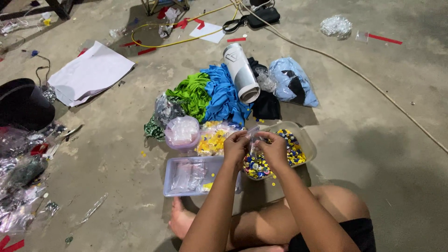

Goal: Bagging small plastic components into clear plastic bags

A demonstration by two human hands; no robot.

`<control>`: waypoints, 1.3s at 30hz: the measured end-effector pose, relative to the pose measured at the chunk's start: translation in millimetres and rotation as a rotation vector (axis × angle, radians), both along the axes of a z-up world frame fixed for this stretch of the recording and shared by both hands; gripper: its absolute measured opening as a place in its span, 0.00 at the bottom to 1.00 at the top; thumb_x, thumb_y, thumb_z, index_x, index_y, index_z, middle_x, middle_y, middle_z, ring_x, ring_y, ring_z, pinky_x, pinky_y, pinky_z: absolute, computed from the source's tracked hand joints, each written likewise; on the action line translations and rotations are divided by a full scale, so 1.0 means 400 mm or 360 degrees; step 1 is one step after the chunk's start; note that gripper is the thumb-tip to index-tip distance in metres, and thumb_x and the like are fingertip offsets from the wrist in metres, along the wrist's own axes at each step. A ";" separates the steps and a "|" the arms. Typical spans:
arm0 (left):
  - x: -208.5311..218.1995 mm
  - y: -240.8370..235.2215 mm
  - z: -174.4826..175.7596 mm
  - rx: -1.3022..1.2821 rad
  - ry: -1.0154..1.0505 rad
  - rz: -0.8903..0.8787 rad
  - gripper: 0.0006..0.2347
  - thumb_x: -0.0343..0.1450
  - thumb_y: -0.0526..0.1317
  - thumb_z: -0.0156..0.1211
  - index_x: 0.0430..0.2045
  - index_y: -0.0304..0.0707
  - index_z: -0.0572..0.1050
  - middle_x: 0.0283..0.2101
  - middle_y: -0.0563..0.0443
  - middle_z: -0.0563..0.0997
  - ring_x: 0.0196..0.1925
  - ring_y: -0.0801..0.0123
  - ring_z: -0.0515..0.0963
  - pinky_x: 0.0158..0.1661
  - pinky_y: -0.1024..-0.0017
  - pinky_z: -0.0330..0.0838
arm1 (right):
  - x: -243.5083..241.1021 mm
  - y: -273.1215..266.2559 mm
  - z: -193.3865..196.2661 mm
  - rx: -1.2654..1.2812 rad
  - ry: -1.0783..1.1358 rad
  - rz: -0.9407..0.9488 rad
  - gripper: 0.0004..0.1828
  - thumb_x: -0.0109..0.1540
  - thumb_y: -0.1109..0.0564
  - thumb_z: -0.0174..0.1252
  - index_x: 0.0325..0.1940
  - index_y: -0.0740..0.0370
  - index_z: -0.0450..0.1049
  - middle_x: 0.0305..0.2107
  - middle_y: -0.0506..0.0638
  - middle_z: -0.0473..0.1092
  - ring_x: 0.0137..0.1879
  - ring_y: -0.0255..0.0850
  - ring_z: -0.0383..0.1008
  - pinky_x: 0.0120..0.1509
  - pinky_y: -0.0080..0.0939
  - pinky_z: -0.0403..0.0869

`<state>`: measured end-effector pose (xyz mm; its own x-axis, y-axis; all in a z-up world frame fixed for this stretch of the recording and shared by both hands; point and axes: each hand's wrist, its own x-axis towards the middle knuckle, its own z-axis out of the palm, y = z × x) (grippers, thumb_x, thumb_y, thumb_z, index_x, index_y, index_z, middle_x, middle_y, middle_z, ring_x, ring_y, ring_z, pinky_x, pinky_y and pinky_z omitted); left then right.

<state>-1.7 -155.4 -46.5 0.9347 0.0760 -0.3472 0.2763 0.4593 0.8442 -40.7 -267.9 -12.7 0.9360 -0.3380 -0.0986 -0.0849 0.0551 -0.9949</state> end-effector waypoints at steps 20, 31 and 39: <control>0.032 0.020 0.077 0.0201 -0.0072 -0.0010 0.16 0.60 0.27 0.71 0.42 0.30 0.81 0.22 0.46 0.78 0.22 0.70 0.79 0.24 0.74 0.79 | 0.070 -0.105 0.148 -0.0661 0.0380 0.0702 0.14 0.55 0.61 0.67 0.45 0.64 0.84 0.20 0.56 0.78 0.27 0.38 0.78 0.35 0.34 0.77; -0.001 0.108 0.006 0.0009 0.0270 -0.0301 0.10 0.68 0.41 0.69 0.38 0.38 0.82 0.28 0.51 0.84 0.27 0.69 0.84 0.31 0.71 0.82 | 0.082 -0.074 0.112 -0.1175 0.0205 0.1070 0.09 0.53 0.56 0.71 0.37 0.52 0.87 0.35 0.53 0.83 0.46 0.52 0.84 0.51 0.48 0.79; -0.003 0.154 -0.081 0.0389 -0.0062 -0.0065 0.07 0.64 0.34 0.75 0.22 0.29 0.81 0.17 0.47 0.77 0.19 0.72 0.78 0.25 0.76 0.76 | 0.071 -0.171 0.160 -0.0895 0.0282 0.0874 0.13 0.58 0.59 0.68 0.47 0.64 0.85 0.42 0.64 0.81 0.52 0.59 0.81 0.55 0.55 0.78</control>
<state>-3.0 -93.8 -78.8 0.9511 0.1153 -0.2866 0.2552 0.2296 0.9392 -12.1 -336.4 51.4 0.9693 0.1227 -0.2130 -0.1135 -0.5452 -0.8306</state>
